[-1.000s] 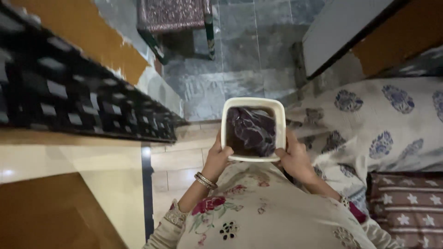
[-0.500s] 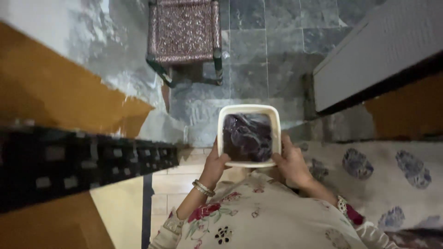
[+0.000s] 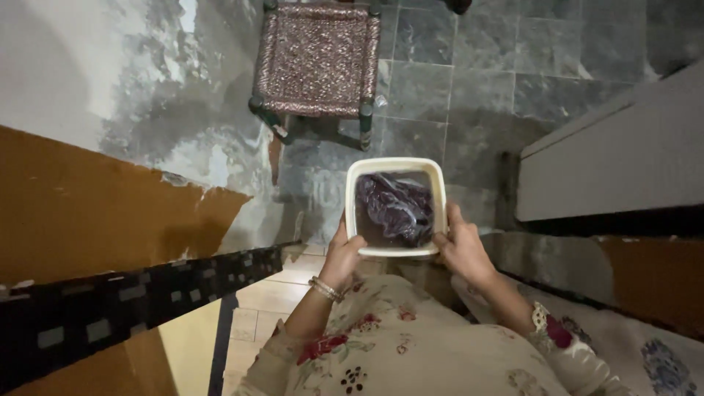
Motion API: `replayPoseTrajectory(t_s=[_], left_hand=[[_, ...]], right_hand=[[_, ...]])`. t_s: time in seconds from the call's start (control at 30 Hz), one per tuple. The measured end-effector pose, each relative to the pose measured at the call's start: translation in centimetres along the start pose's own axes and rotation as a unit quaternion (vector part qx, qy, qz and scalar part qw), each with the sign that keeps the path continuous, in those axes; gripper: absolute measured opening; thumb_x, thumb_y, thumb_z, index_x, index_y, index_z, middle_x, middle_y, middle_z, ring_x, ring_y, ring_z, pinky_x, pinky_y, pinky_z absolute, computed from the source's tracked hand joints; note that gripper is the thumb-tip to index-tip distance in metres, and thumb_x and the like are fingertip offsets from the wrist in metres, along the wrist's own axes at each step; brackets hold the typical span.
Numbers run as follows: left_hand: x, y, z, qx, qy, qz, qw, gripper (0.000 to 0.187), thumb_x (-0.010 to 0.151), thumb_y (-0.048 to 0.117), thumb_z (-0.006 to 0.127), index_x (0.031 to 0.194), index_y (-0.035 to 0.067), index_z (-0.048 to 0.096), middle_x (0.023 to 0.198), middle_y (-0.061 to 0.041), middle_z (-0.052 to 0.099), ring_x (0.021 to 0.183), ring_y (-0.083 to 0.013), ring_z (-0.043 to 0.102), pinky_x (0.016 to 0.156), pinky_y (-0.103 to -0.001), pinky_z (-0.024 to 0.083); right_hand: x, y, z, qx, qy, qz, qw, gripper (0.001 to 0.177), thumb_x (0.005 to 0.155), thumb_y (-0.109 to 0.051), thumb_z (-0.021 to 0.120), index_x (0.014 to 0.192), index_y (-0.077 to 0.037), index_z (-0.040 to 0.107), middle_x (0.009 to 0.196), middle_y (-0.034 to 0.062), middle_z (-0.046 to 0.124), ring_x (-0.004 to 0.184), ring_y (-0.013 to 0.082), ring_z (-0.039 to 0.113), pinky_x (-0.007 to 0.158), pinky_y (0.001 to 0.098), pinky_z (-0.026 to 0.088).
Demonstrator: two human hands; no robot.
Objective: The person sorts through clothes, organizes a handbag, and moves a bowl of fabric and a plate around a living space.
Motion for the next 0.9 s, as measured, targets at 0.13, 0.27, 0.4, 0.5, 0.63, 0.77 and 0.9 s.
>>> replayPoseTrajectory(t_s=[0.13,0.27,0.4,0.5,0.63,0.77,0.9], left_hand=[[3.0,2.5,-0.8,0.022,0.009,-0.025,0.999,0.080,0.087,0.002,0.049,0.163,0.020,0.030,0.097,-0.003,0.057,0.073,-0.0114,0.057,0.057,-0.029,0.055],[4.6,7.0,-2.1,0.049,0.025,-0.028,0.998,0.079,0.085,0.002,0.048,0.160,0.020,0.031,0.107,-0.003,0.064,0.082,-0.0104,0.065,0.066,-0.030,0.063],[8.3,7.8,-4.8,0.050,0.032,0.004,0.998,0.075,0.088,0.002,0.048,0.160,0.016,0.036,0.106,-0.008,0.063,0.079,-0.0147,0.065,0.063,-0.032,0.064],[11.0,7.8,-6.5,0.072,0.048,-0.041,0.995,0.074,0.086,0.006,0.046,0.157,0.019,0.029,0.111,-0.003,0.067,0.081,-0.0156,0.074,0.065,-0.031,0.063],[16.0,8.7,-9.4,0.091,0.067,0.019,0.993,0.060,0.091,0.006,0.050,0.151,0.009,0.042,0.103,-0.008,0.065,0.078,-0.0199,0.071,0.060,-0.035,0.067],[20.0,8.9,-11.2,0.077,0.112,0.011,0.991,0.037,0.096,0.008,0.050,0.131,-0.002,0.057,0.096,-0.012,0.064,0.075,-0.0209,0.073,0.061,-0.037,0.069],[24.0,11.3,-12.0,0.067,0.161,0.017,0.985,0.045,0.089,0.007,0.048,0.134,0.006,0.054,0.089,-0.009,0.066,0.067,-0.0195,0.070,0.054,-0.037,0.065]], right_hand=[[3.5,-0.9,0.6,0.045,-0.010,0.001,0.999,0.053,0.088,-0.005,0.054,0.139,0.001,0.039,0.084,0.0253,0.074,0.070,0.0325,0.078,0.062,0.0431,0.062],[5.5,-3.8,1.5,0.039,0.023,-0.047,0.998,0.053,0.089,-0.002,0.057,0.140,0.001,0.043,0.088,0.0258,0.074,0.072,0.0297,0.077,0.065,0.0409,0.061],[8.1,-7.0,3.0,0.067,0.013,0.021,0.997,0.062,0.087,-0.002,0.057,0.145,-0.001,0.036,0.092,0.0246,0.074,0.066,0.0298,0.076,0.060,0.0401,0.064],[9.9,-8.8,3.7,0.059,0.019,0.033,0.998,0.059,0.089,-0.002,0.056,0.145,-0.002,0.038,0.097,0.0239,0.072,0.066,0.0296,0.076,0.058,0.0407,0.062],[14.4,-10.5,4.7,0.083,0.023,0.019,0.996,0.059,0.089,0.000,0.056,0.145,0.000,0.037,0.090,0.0266,0.074,0.064,0.0294,0.075,0.056,0.0397,0.062],[19.2,-11.7,5.2,0.061,0.017,-0.003,0.998,0.051,0.091,-0.001,0.057,0.139,0.004,0.041,0.092,0.0260,0.074,0.066,0.0286,0.076,0.058,0.0390,0.063],[25.8,-10.8,6.3,-0.025,0.048,-0.134,0.989,0.063,0.089,0.000,0.064,0.146,0.005,0.038,0.094,0.0310,0.072,0.077,0.0338,0.073,0.068,0.0427,0.058]])
Point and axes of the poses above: each hand's wrist, its own x-axis towards the middle knuckle, its own z-axis out of the palm, y = z × x, the point moved 9 cm from there along x, towards the middle knuckle
